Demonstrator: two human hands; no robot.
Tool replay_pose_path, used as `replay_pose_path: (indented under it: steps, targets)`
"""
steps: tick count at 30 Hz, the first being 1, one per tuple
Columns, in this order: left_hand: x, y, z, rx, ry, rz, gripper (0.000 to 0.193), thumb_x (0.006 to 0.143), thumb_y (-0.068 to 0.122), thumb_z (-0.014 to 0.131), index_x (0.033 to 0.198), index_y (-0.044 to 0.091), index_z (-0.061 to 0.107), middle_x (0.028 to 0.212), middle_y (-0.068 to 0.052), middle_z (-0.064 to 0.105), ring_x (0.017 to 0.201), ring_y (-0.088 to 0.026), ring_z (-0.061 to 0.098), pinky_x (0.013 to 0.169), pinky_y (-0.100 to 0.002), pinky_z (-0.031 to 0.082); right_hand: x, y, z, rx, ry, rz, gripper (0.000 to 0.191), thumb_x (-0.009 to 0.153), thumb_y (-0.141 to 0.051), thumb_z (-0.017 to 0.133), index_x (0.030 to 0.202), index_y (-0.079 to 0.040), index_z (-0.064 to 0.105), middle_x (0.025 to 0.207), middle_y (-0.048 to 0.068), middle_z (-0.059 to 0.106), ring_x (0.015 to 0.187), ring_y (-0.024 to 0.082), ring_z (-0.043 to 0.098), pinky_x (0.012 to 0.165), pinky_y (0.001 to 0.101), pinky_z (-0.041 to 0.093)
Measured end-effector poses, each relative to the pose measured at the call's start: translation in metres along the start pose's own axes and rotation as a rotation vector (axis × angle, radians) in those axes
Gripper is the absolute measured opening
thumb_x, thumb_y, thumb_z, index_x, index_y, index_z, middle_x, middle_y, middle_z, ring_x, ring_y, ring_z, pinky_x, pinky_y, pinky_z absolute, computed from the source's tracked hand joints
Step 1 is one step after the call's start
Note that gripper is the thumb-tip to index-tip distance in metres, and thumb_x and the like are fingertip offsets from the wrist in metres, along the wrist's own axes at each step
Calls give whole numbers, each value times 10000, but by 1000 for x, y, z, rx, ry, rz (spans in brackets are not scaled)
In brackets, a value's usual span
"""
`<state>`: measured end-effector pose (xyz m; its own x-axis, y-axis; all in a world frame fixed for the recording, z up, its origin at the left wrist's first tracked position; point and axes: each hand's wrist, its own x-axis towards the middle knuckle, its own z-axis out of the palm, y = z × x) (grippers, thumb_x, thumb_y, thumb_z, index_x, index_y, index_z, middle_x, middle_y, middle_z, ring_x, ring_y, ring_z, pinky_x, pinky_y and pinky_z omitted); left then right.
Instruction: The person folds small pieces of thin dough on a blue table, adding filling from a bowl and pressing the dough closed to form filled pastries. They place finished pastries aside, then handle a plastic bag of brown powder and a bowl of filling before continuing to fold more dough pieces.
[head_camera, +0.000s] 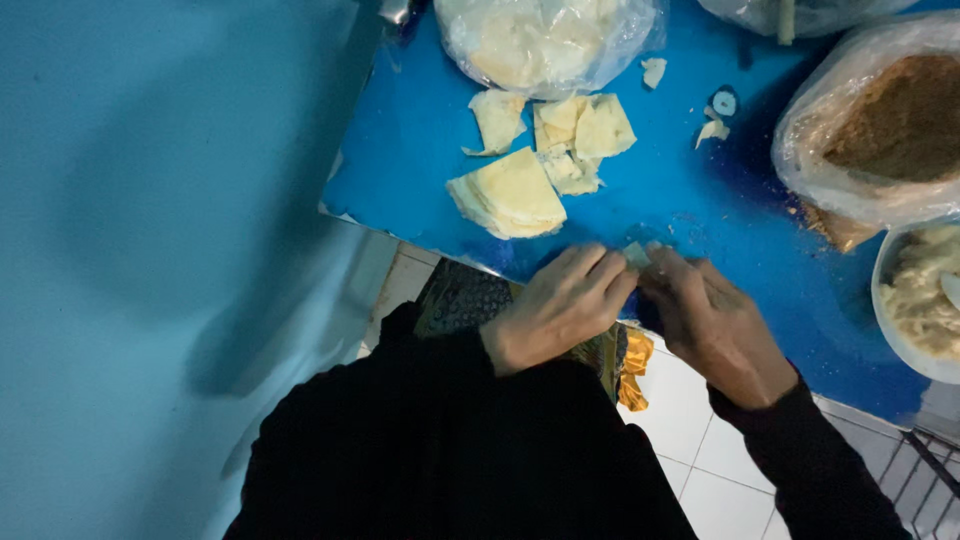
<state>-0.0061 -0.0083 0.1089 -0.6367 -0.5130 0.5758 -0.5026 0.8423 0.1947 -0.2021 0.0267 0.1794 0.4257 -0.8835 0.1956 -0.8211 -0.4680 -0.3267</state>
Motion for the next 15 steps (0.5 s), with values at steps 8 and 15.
replay_pose_path:
  steps: [8, 15]
  targets:
    - [20, 1, -9, -60, -218, -102, 139, 876, 124, 660, 977, 30, 666, 999, -99, 613, 967, -228, 563, 833, -362, 508, 6, 6, -7, 315, -62, 174, 500, 914, -21, 680, 1362, -2, 458, 1019, 159, 738, 932, 325, 754, 732, 362, 581]
    - [1, 10, -18, -41, -63, -40, 183, 908, 87, 648, 1049, -15, 707, 1014, -110, 632, 1026, -243, 590, 943, -359, 520, -18, 3, 8, -60, 29, -7, 534, 858, 49, 700, 1351, -7, 503, 1105, 178, 729, 964, 352, 709, 768, 414, 572]
